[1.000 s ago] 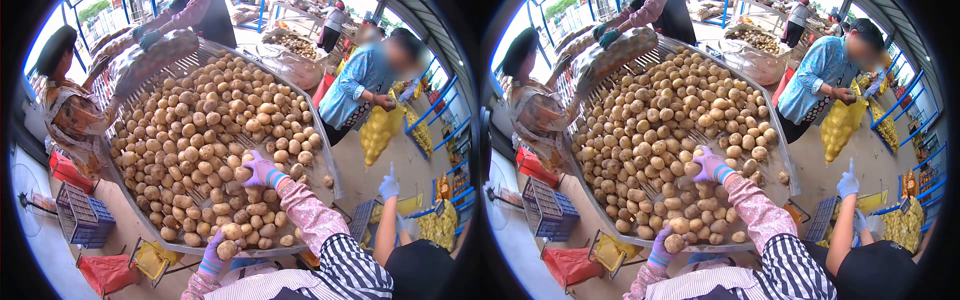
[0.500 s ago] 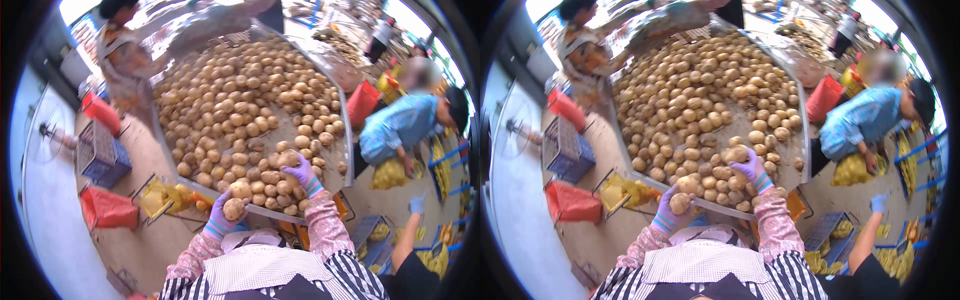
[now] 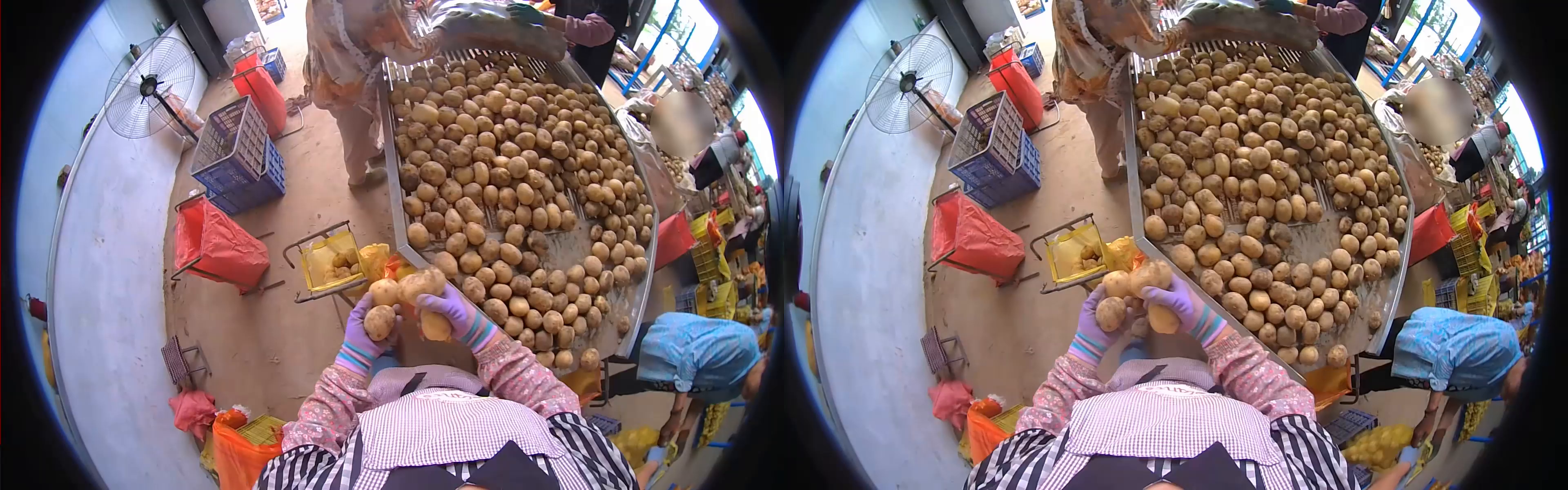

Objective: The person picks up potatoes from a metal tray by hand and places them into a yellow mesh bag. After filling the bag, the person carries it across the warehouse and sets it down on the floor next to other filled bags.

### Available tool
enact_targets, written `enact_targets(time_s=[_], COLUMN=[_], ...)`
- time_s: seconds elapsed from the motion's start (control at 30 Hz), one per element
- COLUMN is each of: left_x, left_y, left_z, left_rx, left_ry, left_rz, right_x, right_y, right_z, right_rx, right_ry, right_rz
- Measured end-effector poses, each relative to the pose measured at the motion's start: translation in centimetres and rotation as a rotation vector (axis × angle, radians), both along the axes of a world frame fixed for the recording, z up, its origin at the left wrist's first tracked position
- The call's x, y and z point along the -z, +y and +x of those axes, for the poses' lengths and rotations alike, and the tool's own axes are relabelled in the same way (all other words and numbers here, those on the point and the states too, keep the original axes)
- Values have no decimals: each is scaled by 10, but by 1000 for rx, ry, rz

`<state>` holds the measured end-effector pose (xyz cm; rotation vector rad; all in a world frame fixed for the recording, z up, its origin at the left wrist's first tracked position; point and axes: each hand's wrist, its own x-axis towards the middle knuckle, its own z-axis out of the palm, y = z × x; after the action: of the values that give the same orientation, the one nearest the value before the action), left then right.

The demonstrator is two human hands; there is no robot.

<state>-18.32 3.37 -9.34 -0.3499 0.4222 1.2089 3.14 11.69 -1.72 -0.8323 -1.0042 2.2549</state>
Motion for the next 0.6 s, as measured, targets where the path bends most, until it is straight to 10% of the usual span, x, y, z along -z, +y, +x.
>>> enact_targets(time_s=[0.3, 0.43, 0.6], left_x=[67, 78, 119], left_y=[47, 43, 22], left_z=[-182, -203, -212], left_rx=[5, 122, 123], left_ry=[464, 805, 608], left_rz=[-93, -230, -269], right_x=[117, 117, 111], right_y=[52, 41, 13], right_z=[-205, -209, -143], right_rx=[40, 127, 106], right_ry=[-57, -368, -389], right_rz=[-372, -353, -175])
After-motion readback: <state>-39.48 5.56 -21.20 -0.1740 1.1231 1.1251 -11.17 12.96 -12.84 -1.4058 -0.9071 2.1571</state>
